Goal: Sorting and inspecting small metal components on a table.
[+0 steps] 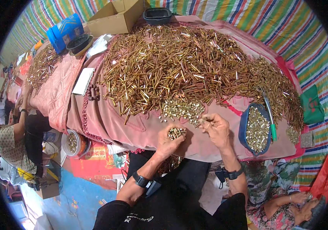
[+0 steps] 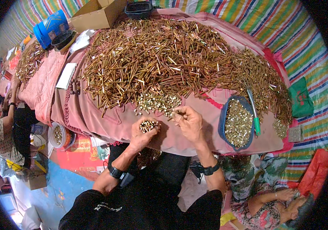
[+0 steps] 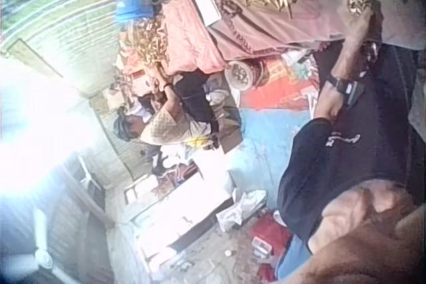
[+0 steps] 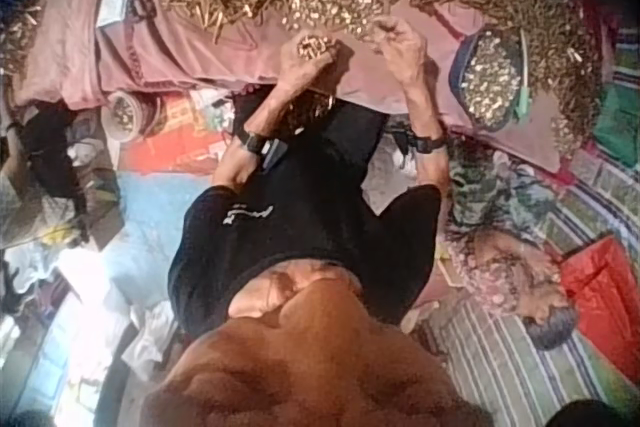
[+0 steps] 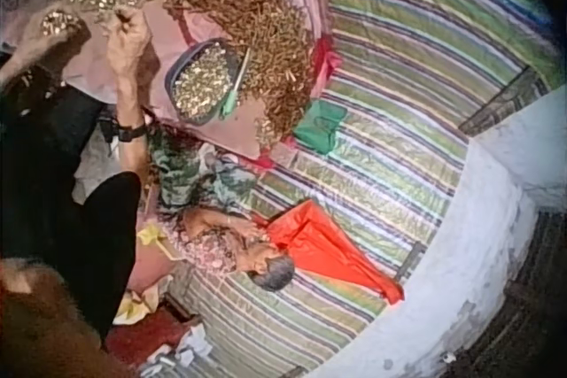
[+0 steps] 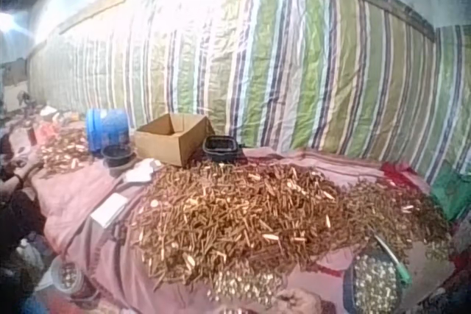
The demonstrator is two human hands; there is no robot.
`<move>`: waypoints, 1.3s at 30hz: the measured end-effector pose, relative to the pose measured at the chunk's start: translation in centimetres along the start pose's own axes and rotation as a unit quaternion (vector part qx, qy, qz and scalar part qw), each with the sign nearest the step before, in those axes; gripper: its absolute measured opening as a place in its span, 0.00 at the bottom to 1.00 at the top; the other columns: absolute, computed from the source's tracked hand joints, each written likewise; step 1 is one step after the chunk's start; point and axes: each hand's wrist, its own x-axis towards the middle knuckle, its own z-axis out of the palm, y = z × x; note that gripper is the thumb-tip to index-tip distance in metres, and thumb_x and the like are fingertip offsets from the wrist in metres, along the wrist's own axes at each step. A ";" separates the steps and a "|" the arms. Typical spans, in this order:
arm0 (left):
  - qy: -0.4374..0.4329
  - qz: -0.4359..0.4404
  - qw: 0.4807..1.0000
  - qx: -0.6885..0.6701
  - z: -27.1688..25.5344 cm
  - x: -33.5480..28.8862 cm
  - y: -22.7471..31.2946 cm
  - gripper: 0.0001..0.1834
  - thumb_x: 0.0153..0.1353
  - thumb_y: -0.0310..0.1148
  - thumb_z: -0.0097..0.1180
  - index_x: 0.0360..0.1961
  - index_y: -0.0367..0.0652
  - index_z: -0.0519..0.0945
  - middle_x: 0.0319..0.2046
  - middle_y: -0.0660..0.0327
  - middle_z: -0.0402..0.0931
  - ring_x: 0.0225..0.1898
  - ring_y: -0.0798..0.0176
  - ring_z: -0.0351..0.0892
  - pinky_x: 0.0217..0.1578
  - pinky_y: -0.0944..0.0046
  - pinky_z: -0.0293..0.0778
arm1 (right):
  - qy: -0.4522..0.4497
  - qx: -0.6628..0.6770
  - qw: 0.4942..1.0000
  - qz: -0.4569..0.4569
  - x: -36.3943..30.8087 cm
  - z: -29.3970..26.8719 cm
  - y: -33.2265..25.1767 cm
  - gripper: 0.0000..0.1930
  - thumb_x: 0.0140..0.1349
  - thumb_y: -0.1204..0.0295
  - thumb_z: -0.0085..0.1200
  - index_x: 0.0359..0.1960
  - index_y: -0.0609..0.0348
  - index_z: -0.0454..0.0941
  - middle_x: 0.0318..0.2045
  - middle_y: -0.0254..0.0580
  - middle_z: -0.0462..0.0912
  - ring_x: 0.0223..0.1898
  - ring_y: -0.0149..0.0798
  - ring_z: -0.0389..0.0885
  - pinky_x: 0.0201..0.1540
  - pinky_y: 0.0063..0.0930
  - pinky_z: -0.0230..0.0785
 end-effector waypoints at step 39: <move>0.000 -0.162 0.983 -0.091 2.4 0.7 1.6 0.13 0.48 0.23 0.64 0.37 0.37 0.79 0.30 0.61 0.80 0.31 0.69 0.79 0.33 0.67 0.78 | 0.026 -0.251 0.964 -0.085 -2.7 1.5 2.2 0.09 0.61 0.72 0.60 0.41 0.60 0.82 0.29 0.40 0.83 0.28 0.32 0.81 0.32 0.26 0.72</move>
